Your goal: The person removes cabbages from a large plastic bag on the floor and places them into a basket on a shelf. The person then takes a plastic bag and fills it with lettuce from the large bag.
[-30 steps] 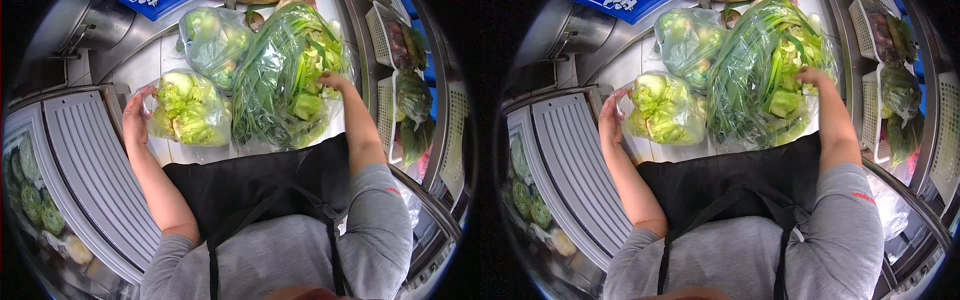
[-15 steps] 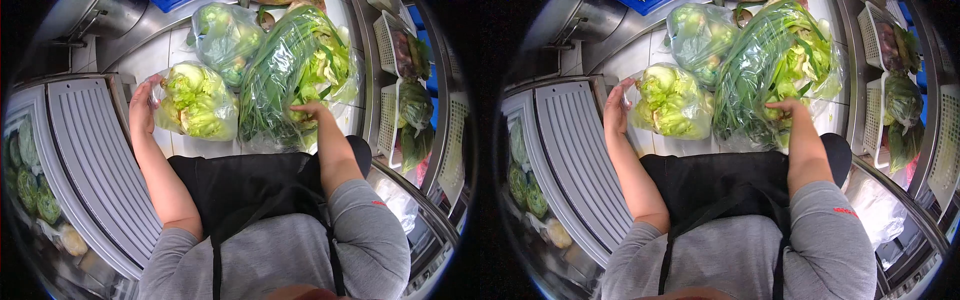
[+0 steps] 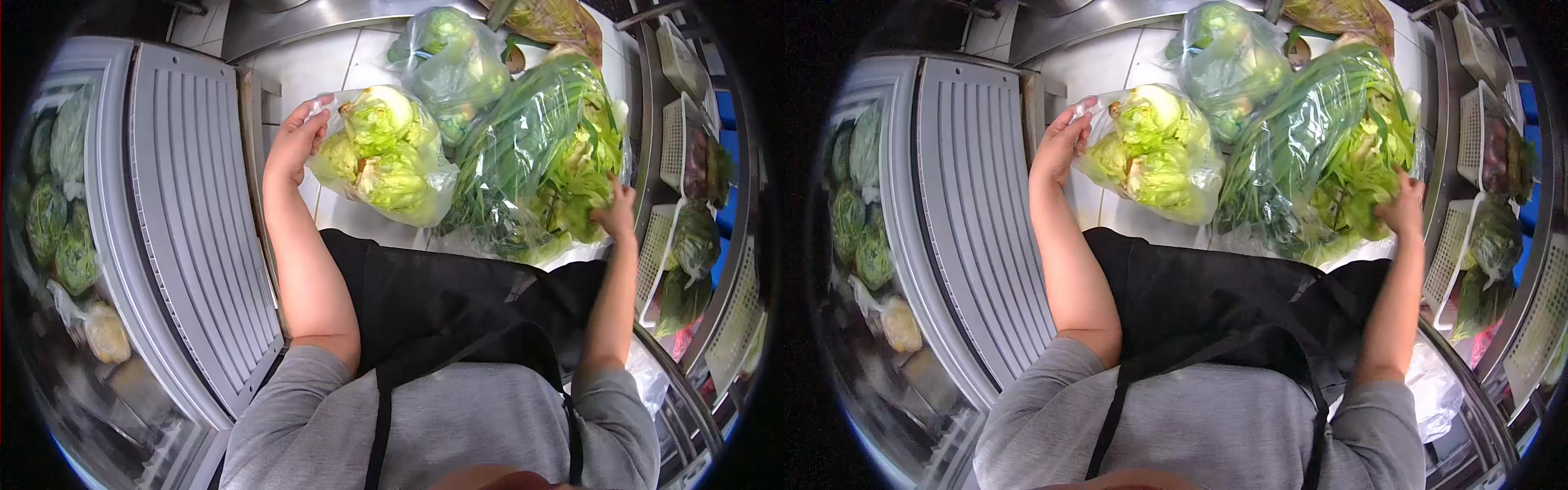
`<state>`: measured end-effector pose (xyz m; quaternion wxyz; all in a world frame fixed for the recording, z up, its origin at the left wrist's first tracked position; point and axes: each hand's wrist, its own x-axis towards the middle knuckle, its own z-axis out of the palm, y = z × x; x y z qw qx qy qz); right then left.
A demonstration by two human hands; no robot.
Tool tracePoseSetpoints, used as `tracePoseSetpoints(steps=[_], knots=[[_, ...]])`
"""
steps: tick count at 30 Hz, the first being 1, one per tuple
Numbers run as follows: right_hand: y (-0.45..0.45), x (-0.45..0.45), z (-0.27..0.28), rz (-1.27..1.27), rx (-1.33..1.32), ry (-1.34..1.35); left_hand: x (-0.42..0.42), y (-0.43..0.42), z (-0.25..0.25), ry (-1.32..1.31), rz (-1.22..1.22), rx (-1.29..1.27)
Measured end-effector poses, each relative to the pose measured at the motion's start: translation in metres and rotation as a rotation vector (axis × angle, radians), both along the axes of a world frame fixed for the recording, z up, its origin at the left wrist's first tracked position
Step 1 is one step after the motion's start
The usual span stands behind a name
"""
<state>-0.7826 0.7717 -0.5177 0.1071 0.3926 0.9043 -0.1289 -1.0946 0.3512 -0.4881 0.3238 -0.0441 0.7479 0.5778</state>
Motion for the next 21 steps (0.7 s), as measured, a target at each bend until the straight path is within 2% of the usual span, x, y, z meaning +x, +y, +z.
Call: tracePoseSetpoints(steps=[4,5,7,9,11,13,14,15,17,19,21], knots=[[0.003,-0.011,0.061,0.077,-0.188,0.336,-0.002,-0.004,0.0,-0.03,0.024,0.037],[-0.004,-0.021,0.071,0.079,-0.189,0.335,-0.002,-0.005,-0.001,-0.031,0.026,0.036],[-0.031,-0.053,0.093,-0.003,-0.574,0.509,-0.004,-0.005,-0.003,-0.048,0.042,0.091],[-0.07,-0.094,0.111,0.134,-0.672,0.604,-0.005,-0.005,-0.004,-0.054,0.047,0.097],[-0.108,-0.133,0.117,0.13,-0.884,0.649,-0.003,-0.006,-0.003,-0.063,0.051,0.103],[-0.139,-0.173,0.098,0.33,-1.029,0.682,-0.002,-0.005,-0.001,-0.061,0.048,0.107],[-0.16,-0.191,0.083,0.311,-1.248,0.662,-0.002,-0.005,-0.002,-0.059,0.048,0.107],[-0.182,-0.206,0.066,0.349,-1.14,0.577,-0.002,-0.005,-0.005,-0.026,0.075,0.103],[-0.226,-0.224,0.02,0.624,-0.758,0.523,-0.001,-0.004,-0.011,0.005,0.1,0.097],[-0.253,-0.225,0.008,0.569,-0.769,0.553,0.001,0.001,-0.015,0.259,0.195,0.071],[-0.269,-0.216,0.018,0.586,-0.661,0.592,0.005,0.006,-0.015,0.327,0.236,0.062]])
